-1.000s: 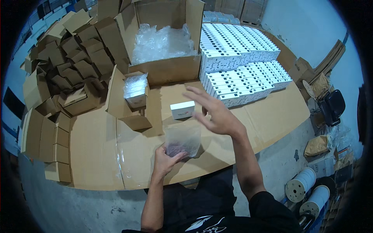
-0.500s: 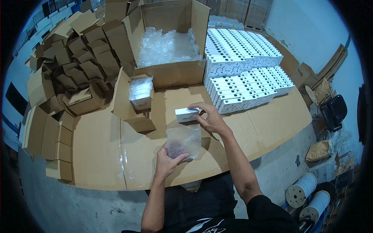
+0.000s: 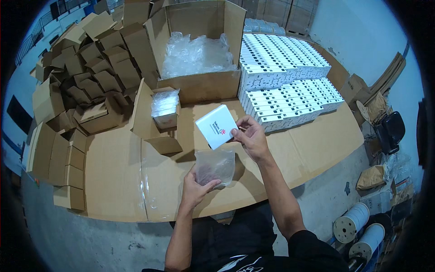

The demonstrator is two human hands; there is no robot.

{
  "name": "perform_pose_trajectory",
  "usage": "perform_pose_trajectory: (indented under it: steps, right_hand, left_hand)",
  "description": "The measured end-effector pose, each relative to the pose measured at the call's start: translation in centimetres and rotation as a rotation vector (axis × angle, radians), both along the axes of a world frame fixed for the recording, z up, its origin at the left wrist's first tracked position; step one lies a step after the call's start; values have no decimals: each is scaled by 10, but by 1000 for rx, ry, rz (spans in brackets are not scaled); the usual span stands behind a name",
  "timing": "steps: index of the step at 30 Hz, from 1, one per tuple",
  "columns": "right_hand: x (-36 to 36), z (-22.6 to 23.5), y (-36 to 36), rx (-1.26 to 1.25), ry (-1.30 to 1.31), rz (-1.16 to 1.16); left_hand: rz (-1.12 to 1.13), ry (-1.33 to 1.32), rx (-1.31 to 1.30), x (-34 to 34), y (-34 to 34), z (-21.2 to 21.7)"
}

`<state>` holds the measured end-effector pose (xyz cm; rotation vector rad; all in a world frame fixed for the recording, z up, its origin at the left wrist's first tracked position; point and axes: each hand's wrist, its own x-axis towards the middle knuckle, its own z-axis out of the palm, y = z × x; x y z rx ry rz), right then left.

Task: Pack small boxed products into individual plastic bags and then into a larger cardboard shipping box.

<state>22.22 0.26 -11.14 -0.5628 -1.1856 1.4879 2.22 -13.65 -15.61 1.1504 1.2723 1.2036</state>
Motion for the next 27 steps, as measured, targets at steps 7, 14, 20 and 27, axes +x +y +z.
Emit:
perform_pose_trajectory:
  steps: [7,14,20,27]
  right_hand:
    - [13,-6,6,107,-142,73]
    - [15,2,5,67,-153,173]
    - [13,-3,9,53,-178,249]
    - [13,-3,8,-30,-324,312]
  left_hand:
    - [17,13,-1,0,0,2]
    - [30,-13,-35,0,-1,4]
    - [30,46,50,-2,2,-6]
    - [13,13,11,0,2,-3]
